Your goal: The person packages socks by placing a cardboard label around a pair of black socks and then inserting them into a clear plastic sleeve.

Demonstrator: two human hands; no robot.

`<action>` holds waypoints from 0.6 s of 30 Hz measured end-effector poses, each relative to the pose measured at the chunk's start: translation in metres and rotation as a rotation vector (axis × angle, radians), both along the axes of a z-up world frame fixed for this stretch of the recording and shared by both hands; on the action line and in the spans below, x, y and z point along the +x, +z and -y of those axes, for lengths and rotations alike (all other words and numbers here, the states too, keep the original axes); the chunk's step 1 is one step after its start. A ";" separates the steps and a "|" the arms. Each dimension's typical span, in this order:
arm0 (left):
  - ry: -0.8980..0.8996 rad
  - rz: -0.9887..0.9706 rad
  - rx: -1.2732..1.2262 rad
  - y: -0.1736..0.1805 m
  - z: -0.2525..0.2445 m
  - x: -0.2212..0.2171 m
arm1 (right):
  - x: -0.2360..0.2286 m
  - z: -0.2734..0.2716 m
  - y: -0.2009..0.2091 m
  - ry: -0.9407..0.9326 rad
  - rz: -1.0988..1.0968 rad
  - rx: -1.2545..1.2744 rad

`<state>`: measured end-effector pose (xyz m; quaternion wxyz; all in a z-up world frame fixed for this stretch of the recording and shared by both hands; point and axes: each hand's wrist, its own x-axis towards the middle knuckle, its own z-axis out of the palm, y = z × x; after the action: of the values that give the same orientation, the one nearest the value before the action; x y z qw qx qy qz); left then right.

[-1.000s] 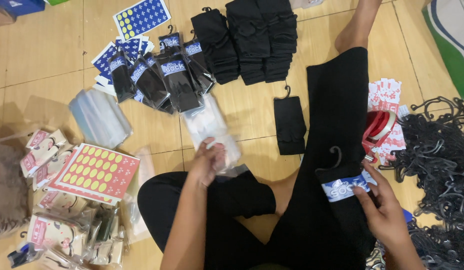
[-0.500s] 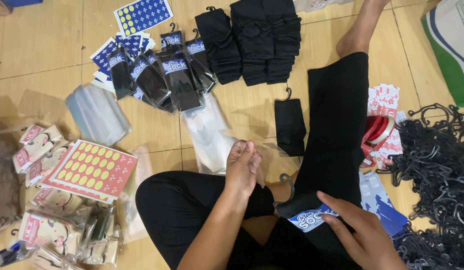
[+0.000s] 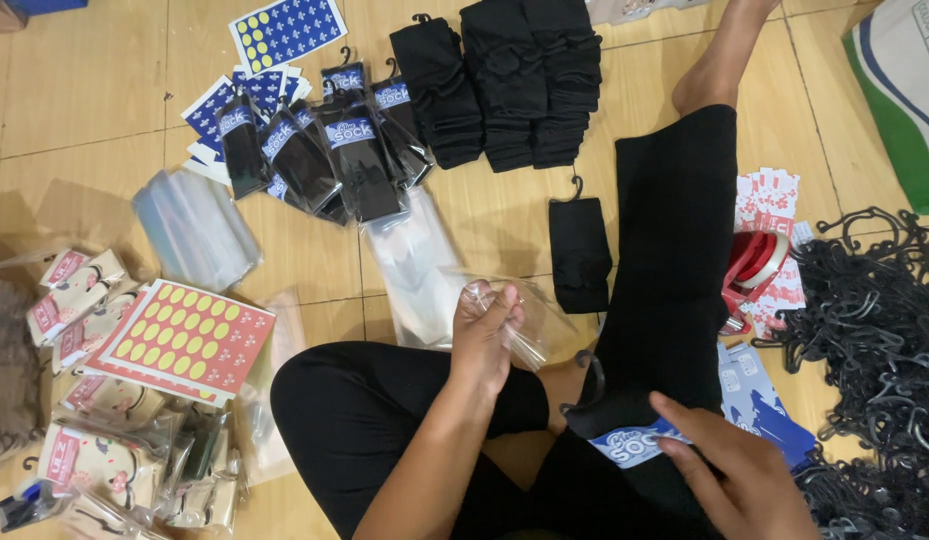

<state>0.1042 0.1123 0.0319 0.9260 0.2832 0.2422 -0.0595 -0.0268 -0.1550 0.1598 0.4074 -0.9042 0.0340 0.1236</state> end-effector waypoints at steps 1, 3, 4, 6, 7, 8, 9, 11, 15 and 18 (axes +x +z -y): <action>0.000 0.000 0.000 0.003 0.003 -0.001 | 0.004 -0.002 -0.001 0.000 0.000 0.000; -0.027 -0.085 0.040 0.008 0.011 -0.002 | 0.010 -0.007 -0.002 0.130 0.114 -0.071; -0.030 -0.084 0.041 0.007 0.014 -0.004 | 0.013 -0.011 0.000 0.127 0.115 -0.071; -0.030 -0.120 -0.008 0.005 0.019 -0.007 | 0.021 -0.019 0.005 -0.001 0.127 -0.191; -0.031 -0.120 -0.007 0.008 0.021 -0.007 | 0.020 -0.019 0.000 -0.001 0.128 -0.190; -0.050 -0.124 0.000 0.012 0.023 -0.008 | 0.018 -0.019 -0.006 -0.031 0.150 -0.197; -0.070 -0.129 0.006 0.016 0.024 -0.009 | 0.016 -0.020 -0.011 -0.061 0.173 -0.203; -0.103 -0.100 0.037 0.027 0.029 -0.012 | 0.011 -0.031 -0.019 -0.143 0.128 -0.136; -0.277 0.043 0.216 0.053 0.048 -0.025 | 0.013 -0.051 -0.053 -0.368 0.061 0.389; -0.381 0.190 0.387 0.066 0.070 -0.043 | 0.024 -0.060 -0.056 -0.529 -0.019 0.621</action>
<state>0.0611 0.0423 0.0982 0.8453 0.4996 0.1035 -0.1584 -0.0026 -0.0948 0.1042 0.6784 -0.6972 0.2301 0.0271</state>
